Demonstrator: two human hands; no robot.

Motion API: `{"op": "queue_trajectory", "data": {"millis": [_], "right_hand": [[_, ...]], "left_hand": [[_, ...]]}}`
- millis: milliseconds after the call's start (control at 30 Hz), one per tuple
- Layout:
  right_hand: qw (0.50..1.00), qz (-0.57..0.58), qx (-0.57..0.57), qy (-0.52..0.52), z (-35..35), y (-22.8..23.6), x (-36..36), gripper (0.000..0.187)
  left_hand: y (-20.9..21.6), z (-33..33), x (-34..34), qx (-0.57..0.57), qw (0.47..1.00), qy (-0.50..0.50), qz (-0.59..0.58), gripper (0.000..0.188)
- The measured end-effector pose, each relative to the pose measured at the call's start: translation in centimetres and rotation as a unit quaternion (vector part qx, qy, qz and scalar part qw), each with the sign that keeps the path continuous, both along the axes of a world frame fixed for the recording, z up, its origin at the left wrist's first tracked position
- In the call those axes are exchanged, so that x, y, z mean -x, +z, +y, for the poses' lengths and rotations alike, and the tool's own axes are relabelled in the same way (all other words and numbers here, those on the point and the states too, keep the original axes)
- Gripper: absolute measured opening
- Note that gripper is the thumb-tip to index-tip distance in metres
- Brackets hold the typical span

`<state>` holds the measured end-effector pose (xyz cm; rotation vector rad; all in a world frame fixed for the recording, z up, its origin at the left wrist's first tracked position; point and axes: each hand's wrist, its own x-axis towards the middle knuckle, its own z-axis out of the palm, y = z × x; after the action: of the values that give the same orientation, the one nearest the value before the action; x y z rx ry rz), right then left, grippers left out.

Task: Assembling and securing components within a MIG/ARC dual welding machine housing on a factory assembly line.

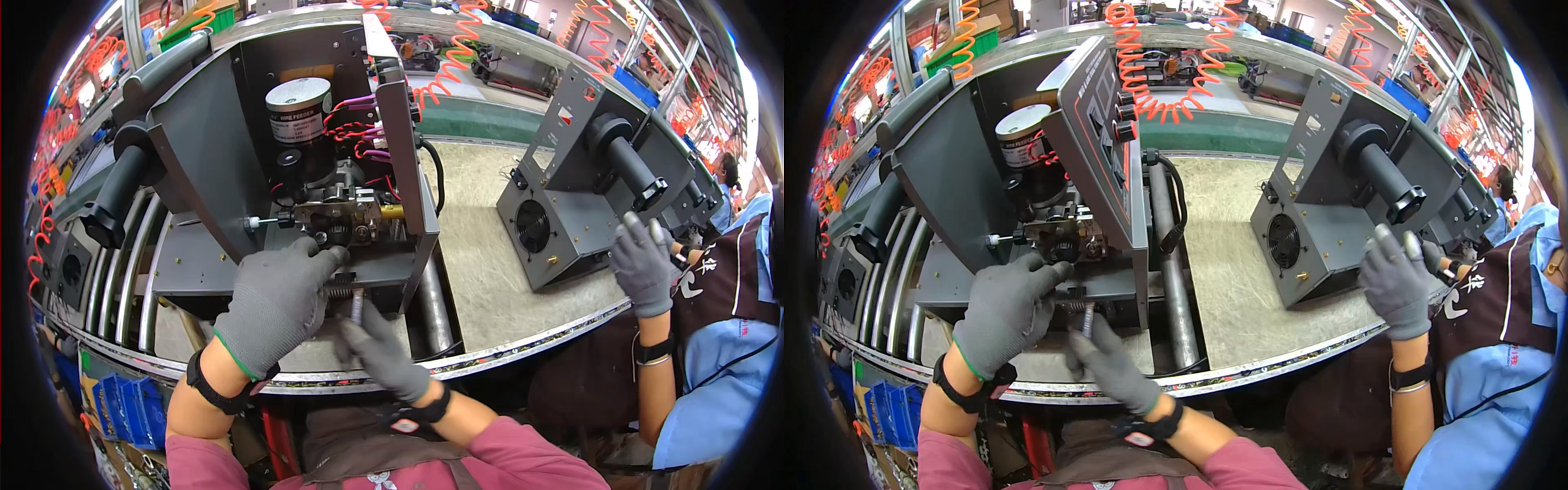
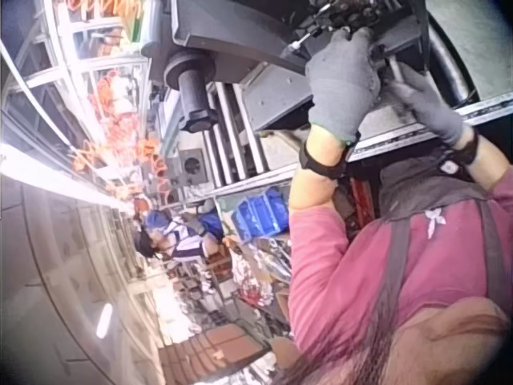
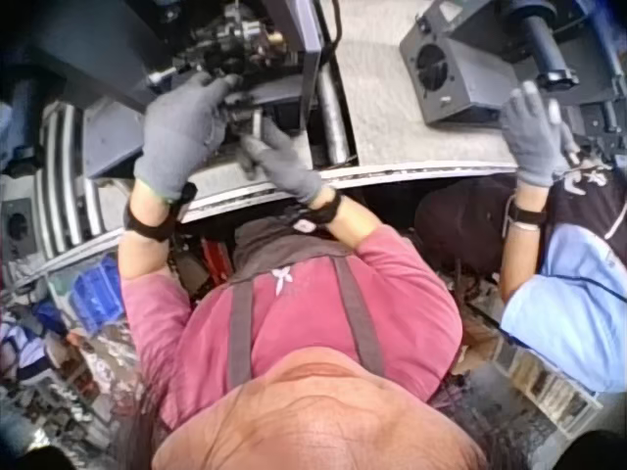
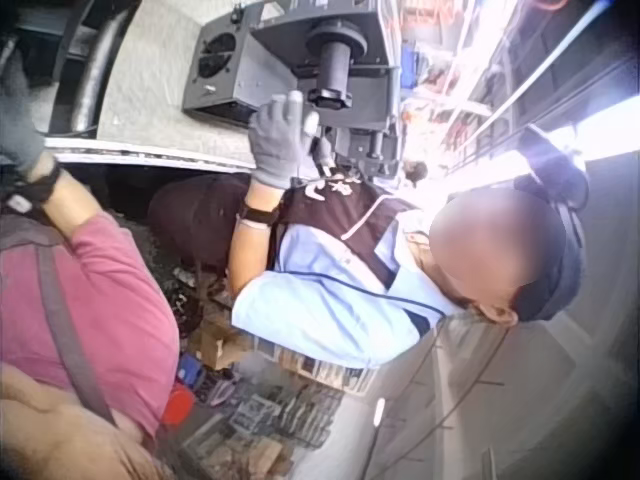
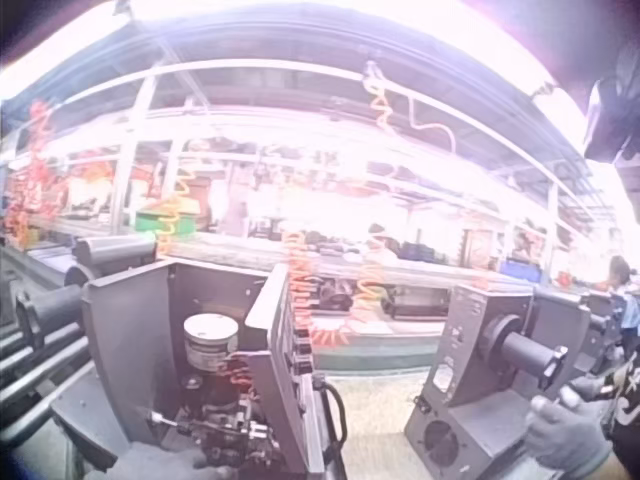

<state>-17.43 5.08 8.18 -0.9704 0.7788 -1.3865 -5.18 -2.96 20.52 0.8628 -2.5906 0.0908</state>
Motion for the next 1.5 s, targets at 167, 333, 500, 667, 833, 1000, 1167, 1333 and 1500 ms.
{"op": "queue_trajectory", "data": {"millis": [167,333,500,667,833,1000,1167,1333,1500], "right_hand": [[0.992,0.014,-0.073,0.106,1.1,1.2,7.5,0.022],[0.995,0.083,0.054,-0.004,0.3,-4.7,0.0,0.04],[0.99,0.029,-0.081,0.114,1.6,-0.3,3.6,0.024],[0.988,0.002,-0.042,0.151,1.6,-1.0,8.0,0.024],[0.992,-0.066,0.104,0.001,-0.9,-2.4,-3.5,0.035],[0.99,-0.075,0.026,0.114,0.8,-2.1,2.5,0.027],[0.974,-0.07,0.028,0.211,0.1,-1.4,6.5,0.024],[0.927,-0.327,-0.184,0.001,2.0,4.2,21.5,0.023],[0.172,-0.932,-0.25,-0.2,4.6,6.7,35.2,0.037]], "left_hand": [[-0.6,-0.5,0.5,-0.004,0.999,-0.033,0.037,0.036],[0.3,1.3,1.0,0.009,0.999,-0.009,0.042,0.036],[-0.8,1.8,-0.3,0.012,1.0,0.012,0.016,0.039],[-1.4,1.6,0.4,0.005,1.0,-0.007,0.005,0.038],[0.1,1.8,-0.1,-0.033,0.999,0.025,-0.03,0.035],[0.6,1.8,0.6,-0.041,0.995,-0.008,-0.086,0.036],[1.1,1.7,0.0,-0.037,0.997,-0.005,-0.073,0.033],[1.2,2.7,1.5,-0.029,0.995,-0.012,-0.093,0.034],[1.1,2.2,1.1,-0.005,0.997,-0.062,-0.054,0.035]]}}
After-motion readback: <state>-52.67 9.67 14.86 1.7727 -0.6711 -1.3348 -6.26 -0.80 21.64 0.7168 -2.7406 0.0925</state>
